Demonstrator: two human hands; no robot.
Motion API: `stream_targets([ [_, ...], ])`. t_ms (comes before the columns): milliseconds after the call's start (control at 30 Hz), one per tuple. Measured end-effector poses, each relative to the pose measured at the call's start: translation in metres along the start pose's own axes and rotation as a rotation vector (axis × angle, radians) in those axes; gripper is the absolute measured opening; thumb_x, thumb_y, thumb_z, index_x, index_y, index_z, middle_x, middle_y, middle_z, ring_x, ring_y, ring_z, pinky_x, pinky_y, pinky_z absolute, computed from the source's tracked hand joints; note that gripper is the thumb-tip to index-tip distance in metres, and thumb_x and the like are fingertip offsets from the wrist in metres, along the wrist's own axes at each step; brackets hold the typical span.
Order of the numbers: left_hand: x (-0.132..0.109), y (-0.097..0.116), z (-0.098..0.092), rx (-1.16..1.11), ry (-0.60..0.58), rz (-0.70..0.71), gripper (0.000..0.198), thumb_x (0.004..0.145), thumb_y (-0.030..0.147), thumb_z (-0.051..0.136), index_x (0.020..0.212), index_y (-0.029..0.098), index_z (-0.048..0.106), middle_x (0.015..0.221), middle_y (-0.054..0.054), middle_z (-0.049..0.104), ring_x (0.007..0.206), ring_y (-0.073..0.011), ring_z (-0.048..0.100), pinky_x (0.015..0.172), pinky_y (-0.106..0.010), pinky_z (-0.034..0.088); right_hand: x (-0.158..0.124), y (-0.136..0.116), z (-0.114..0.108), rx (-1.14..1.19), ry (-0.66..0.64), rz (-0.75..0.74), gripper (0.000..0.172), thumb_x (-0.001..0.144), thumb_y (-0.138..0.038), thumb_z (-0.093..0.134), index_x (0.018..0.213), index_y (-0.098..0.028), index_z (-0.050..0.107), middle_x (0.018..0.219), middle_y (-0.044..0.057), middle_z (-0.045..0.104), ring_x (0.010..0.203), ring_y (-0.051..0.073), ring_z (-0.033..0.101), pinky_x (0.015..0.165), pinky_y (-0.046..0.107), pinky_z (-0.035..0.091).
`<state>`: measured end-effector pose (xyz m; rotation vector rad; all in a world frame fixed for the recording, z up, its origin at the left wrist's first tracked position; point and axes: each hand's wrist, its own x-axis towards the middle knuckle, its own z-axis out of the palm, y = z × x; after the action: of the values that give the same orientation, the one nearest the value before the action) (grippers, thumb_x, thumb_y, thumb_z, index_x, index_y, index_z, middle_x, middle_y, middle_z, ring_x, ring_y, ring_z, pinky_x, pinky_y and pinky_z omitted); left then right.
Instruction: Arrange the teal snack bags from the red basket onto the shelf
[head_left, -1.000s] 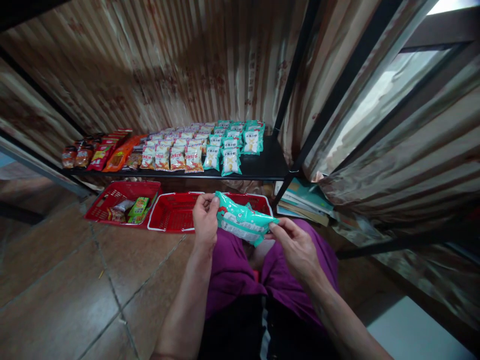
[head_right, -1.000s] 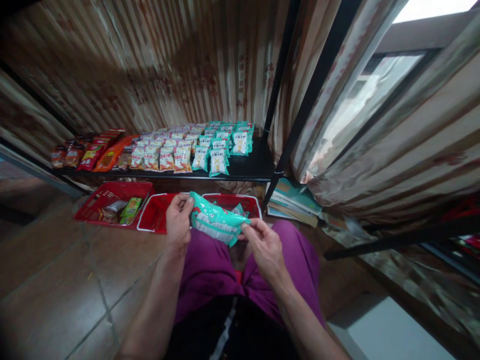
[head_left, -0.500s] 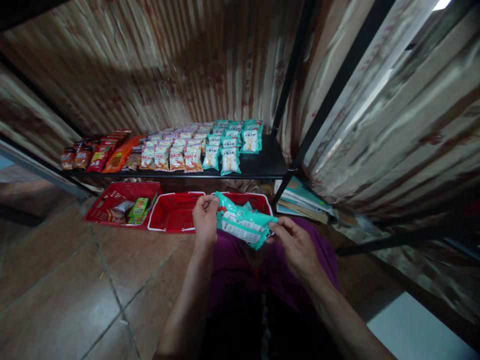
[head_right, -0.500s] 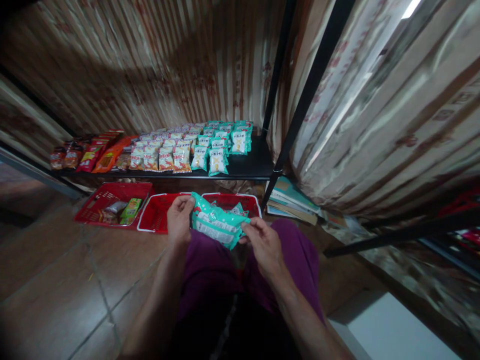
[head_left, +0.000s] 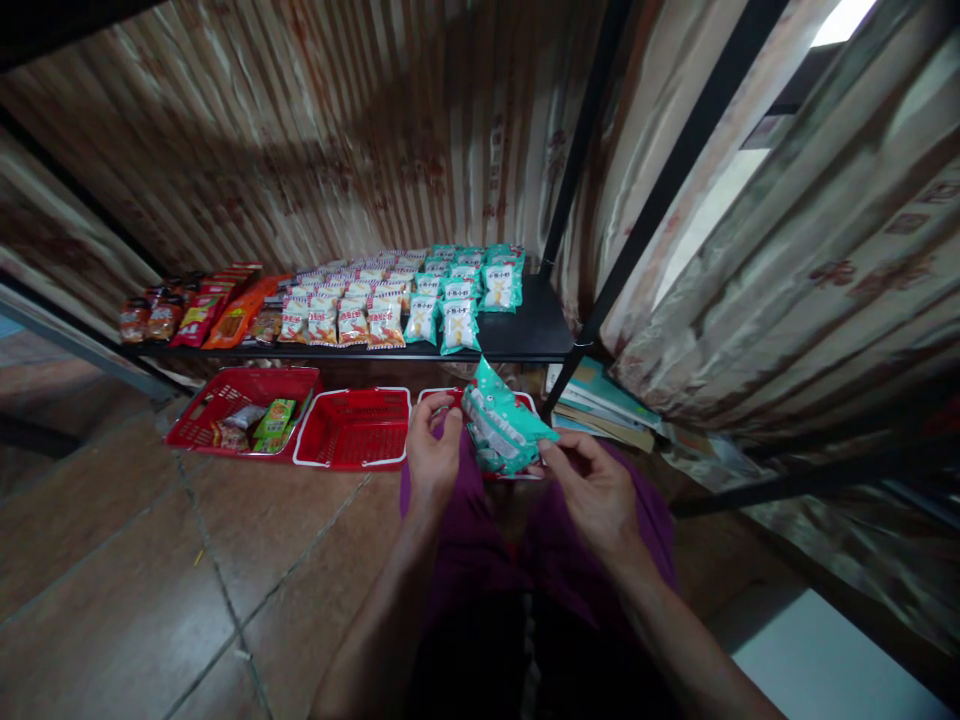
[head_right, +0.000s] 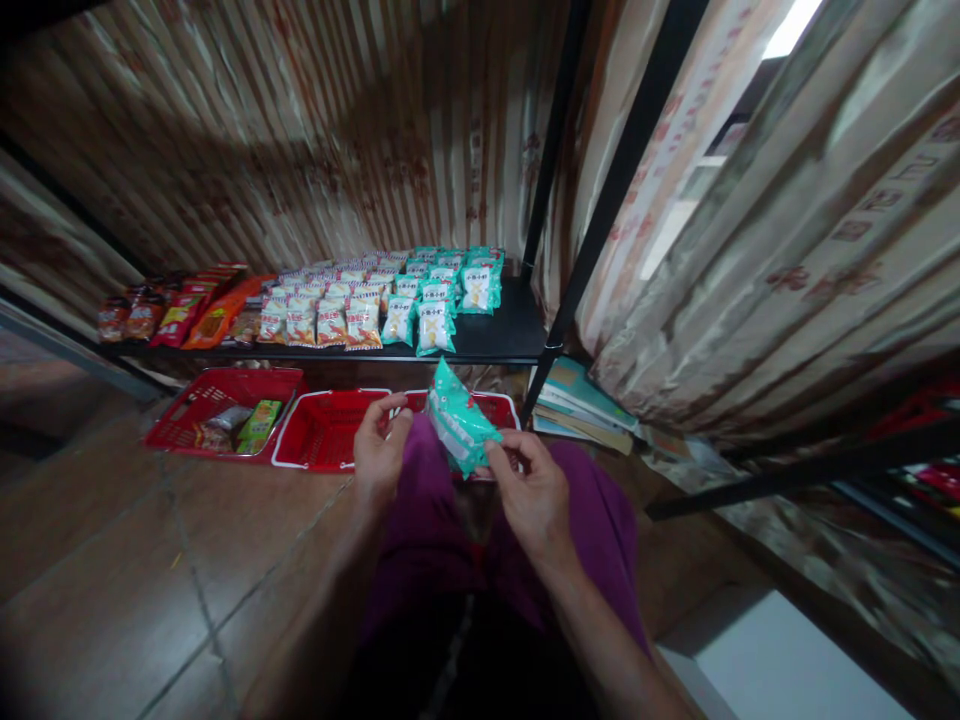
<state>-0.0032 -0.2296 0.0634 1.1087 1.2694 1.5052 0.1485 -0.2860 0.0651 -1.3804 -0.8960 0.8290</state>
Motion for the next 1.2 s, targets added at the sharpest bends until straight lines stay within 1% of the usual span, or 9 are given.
stream_targets([
  [167, -0.008, -0.009, 0.011, -0.237, -0.183, -0.191, 0.037, 0.075, 0.041, 0.068, 0.103, 0.018, 0.060, 0.102, -0.008, 0.066, 0.092, -0.0178, 0.062, 0.078, -0.028, 0.048, -0.005, -0.002, 0.000, -0.379, -0.005, -0.498, 0.011, 0.082, -0.031, 0.060, 0.076, -0.024, 0.066, 0.097, 0.007, 0.065, 0.087, 0.021, 0.064, 0.068, 0.032, 0.057],
  [267, -0.012, -0.007, 0.015, -0.389, -0.183, -0.308, 0.049, 0.070, 0.044, 0.073, 0.109, 0.020, 0.056, 0.113, -0.010, 0.063, 0.097, -0.0202, 0.062, 0.076, -0.028, 0.048, -0.007, 0.006, 0.003, -0.487, -0.066, -0.791, 0.011, 0.084, -0.020, 0.057, 0.086, -0.023, 0.067, 0.101, 0.008, 0.066, 0.093, 0.021, 0.064, 0.078, 0.035, 0.056],
  [333, -0.013, -0.003, 0.017, -0.449, -0.165, -0.359, 0.054, 0.067, 0.044, 0.075, 0.111, 0.021, 0.054, 0.112, -0.009, 0.063, 0.095, -0.0201, 0.062, 0.074, -0.027, 0.048, -0.009, 0.012, 0.006, -0.530, -0.119, -0.918, 0.013, 0.084, -0.016, 0.057, 0.091, -0.022, 0.067, 0.105, 0.010, 0.066, 0.098, 0.022, 0.064, 0.084, 0.037, 0.055],
  [467, -0.011, 0.001, 0.018, -0.510, -0.111, -0.367, 0.051, 0.067, 0.040, 0.076, 0.109, 0.020, 0.055, 0.100, -0.005, 0.067, 0.086, -0.0177, 0.064, 0.075, -0.027, 0.048, -0.015, 0.019, 0.012, -0.585, -0.189, -0.994, 0.015, 0.085, -0.013, 0.056, 0.093, -0.020, 0.066, 0.108, 0.012, 0.065, 0.102, 0.023, 0.062, 0.086, 0.039, 0.055],
  [700, -0.007, -0.005, 0.021, -0.534, -0.105, -0.407, 0.055, 0.058, 0.034, 0.081, 0.105, 0.018, 0.056, 0.091, -0.005, 0.068, 0.078, -0.0181, 0.065, 0.074, -0.030, 0.049, -0.018, 0.022, 0.014, -0.641, -0.248, -1.025, 0.015, 0.086, -0.014, 0.054, 0.092, -0.020, 0.067, 0.107, 0.011, 0.065, 0.104, 0.024, 0.061, 0.086, 0.040, 0.055],
  [900, -0.007, -0.006, 0.019, -0.543, -0.046, -0.391, 0.048, 0.057, 0.031, 0.080, 0.098, 0.018, 0.058, 0.094, -0.005, 0.068, 0.080, -0.0178, 0.066, 0.075, -0.030, 0.049, -0.020, 0.023, 0.016, -0.591, -0.267, -0.993, 0.017, 0.084, -0.014, 0.057, 0.097, -0.020, 0.066, 0.111, 0.012, 0.064, 0.108, 0.024, 0.059, 0.089, 0.040, 0.053],
  [1000, -0.006, -0.007, 0.017, -0.592, -0.032, -0.378, 0.046, 0.058, 0.032, 0.080, 0.096, 0.019, 0.058, 0.095, -0.004, 0.069, 0.083, -0.0194, 0.066, 0.076, -0.032, 0.051, -0.019, 0.022, 0.015, -0.502, -0.138, -0.860, 0.022, 0.081, -0.019, 0.061, 0.103, -0.021, 0.063, 0.114, 0.012, 0.062, 0.107, 0.025, 0.058, 0.090, 0.043, 0.050],
  [1100, -0.006, -0.007, 0.017, -0.642, 0.006, -0.351, 0.043, 0.060, 0.031, 0.078, 0.097, 0.020, 0.058, 0.095, -0.004, 0.069, 0.084, -0.0194, 0.067, 0.079, -0.034, 0.051, -0.011, 0.023, 0.011, -0.327, 0.038, -0.459, 0.030, 0.079, -0.034, 0.064, 0.105, -0.020, 0.060, 0.111, 0.012, 0.063, 0.101, 0.025, 0.060, 0.084, 0.044, 0.052],
  [1200, -0.007, -0.006, 0.019, -0.685, 0.027, -0.300, 0.039, 0.063, 0.030, 0.077, 0.096, 0.020, 0.059, 0.095, -0.003, 0.069, 0.084, -0.0182, 0.067, 0.081, -0.034, 0.051, -0.005, 0.024, 0.010, -0.026, 0.023, 0.009, 0.044, 0.069, -0.050, 0.070, 0.098, -0.019, 0.060, 0.097, 0.009, 0.067, 0.088, 0.023, 0.064, 0.075, 0.038, 0.055],
])
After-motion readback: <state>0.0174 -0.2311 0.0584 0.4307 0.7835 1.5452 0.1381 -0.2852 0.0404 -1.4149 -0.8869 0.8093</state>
